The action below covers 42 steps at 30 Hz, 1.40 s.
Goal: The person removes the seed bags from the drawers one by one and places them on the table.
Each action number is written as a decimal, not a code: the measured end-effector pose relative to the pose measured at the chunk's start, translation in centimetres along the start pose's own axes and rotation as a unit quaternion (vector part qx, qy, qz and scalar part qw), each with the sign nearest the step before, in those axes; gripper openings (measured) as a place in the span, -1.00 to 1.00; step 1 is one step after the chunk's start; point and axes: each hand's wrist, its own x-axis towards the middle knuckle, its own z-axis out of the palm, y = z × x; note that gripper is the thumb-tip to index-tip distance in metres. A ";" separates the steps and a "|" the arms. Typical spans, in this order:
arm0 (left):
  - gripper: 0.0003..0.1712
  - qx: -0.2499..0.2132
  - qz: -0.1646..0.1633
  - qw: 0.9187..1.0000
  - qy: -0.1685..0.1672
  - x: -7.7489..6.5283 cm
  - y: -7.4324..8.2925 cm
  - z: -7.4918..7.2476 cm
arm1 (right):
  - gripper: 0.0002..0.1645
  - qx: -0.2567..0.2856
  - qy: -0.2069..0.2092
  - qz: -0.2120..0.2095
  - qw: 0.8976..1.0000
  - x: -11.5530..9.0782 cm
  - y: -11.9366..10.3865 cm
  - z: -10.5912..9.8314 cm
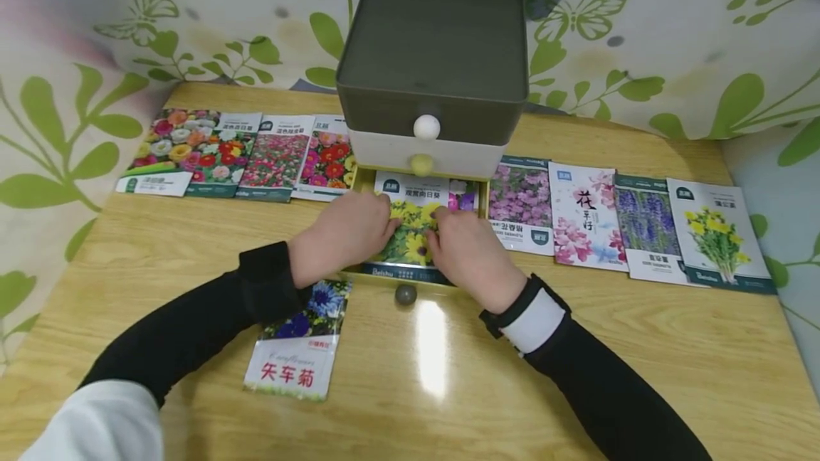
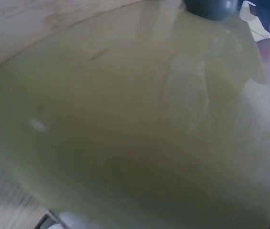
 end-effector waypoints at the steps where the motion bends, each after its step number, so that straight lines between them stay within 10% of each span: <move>1: -0.56 -0.007 -0.003 1.000 -0.007 0.1 0.0 0.0 | -0.61 0.001 -0.001 -0.002 1.000 0.0 0.0 0.0; 6: -0.61 -0.032 -0.021 0.999 -0.010 0.6 -0.4 -0.2 | -0.62 0.022 -0.004 0.002 1.000 0.2 0.3 -0.1; 12: -0.81 -0.125 -0.011 0.989 0.076 0.9 -1.3 -0.9 | -0.66 0.047 -0.003 0.015 0.999 0.2 0.7 -0.3; 21: -0.88 -0.360 -0.071 0.929 0.046 1.4 -3.6 -1.5 | -0.68 0.068 0.008 0.016 0.998 0.2 0.6 -0.2; 26: -0.86 -0.419 -0.071 0.904 0.041 1.3 -4.5 -1.6 | -0.69 0.104 0.017 0.023 0.994 0.1 0.9 -0.2; 42: -0.88 -0.420 -0.050 0.905 0.042 -1.1 -4.7 -0.9 | -0.82 0.232 0.067 0.046 0.969 -1.1 1.6 -0.4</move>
